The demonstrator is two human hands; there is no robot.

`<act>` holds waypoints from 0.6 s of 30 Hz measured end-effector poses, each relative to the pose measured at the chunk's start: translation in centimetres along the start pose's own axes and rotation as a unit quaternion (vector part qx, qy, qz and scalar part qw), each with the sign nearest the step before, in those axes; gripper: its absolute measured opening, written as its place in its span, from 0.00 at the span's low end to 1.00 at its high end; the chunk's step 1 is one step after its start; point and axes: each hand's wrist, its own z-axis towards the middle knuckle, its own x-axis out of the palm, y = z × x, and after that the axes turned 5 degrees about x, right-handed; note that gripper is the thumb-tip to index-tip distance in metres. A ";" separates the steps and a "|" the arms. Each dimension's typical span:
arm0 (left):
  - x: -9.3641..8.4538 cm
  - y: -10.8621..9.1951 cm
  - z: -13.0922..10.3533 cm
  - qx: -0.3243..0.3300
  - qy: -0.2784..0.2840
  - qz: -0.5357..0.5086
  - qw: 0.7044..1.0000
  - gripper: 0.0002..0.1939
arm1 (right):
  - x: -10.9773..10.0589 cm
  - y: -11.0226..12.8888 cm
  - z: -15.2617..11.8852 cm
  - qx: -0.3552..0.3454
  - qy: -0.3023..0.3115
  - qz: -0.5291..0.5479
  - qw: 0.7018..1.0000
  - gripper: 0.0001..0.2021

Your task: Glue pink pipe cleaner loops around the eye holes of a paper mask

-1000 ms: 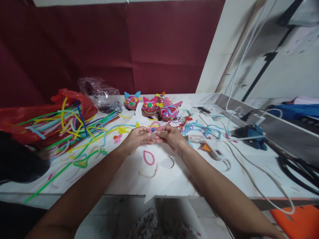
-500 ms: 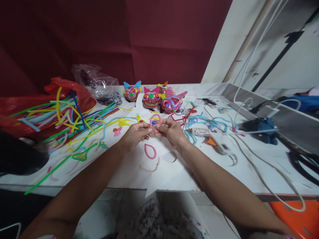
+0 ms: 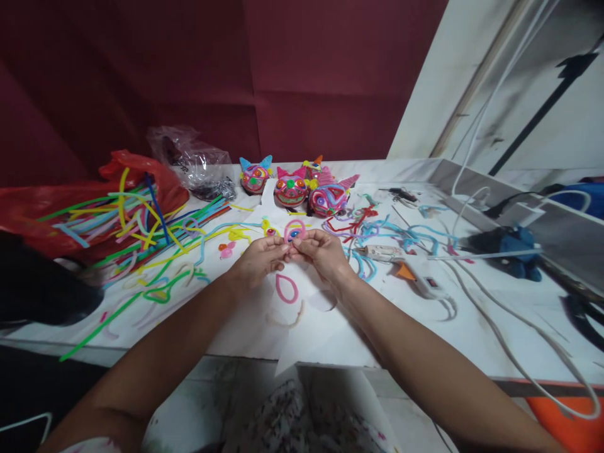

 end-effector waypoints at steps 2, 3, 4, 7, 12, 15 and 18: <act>0.1 0.1 0.0 -0.014 -0.007 -0.010 1.000 0.14 | 0.1 -0.1 -0.1 -0.001 0.000 -0.001 1.000 0.22; 0.1 0.1 0.0 -0.021 -0.007 -0.015 1.000 0.14 | 0.1 -0.1 -0.1 -0.001 0.000 -0.001 1.000 0.22; 0.1 0.1 -0.1 -0.024 -0.005 -0.020 1.000 0.14 | 0.1 -0.2 -0.1 -0.001 0.000 -0.002 1.000 0.21; 0.2 0.3 -0.2 -0.023 -0.001 -0.031 0.999 0.14 | 0.2 -0.4 -0.1 -0.001 0.001 -0.003 1.000 0.20; 0.2 0.7 -0.1 -0.008 -0.011 -0.028 1.000 0.16 | 0.1 -0.6 0.0 -0.002 0.004 -0.014 1.000 0.19; 0.2 0.9 -0.1 -0.005 -0.014 -0.021 1.000 0.16 | 0.0 -0.6 0.0 -0.003 0.005 -0.025 1.000 0.19; 0.2 1.0 -0.1 -0.001 -0.016 -0.009 1.000 0.16 | 0.0 -0.7 -0.1 -0.006 0.007 -0.037 0.999 0.20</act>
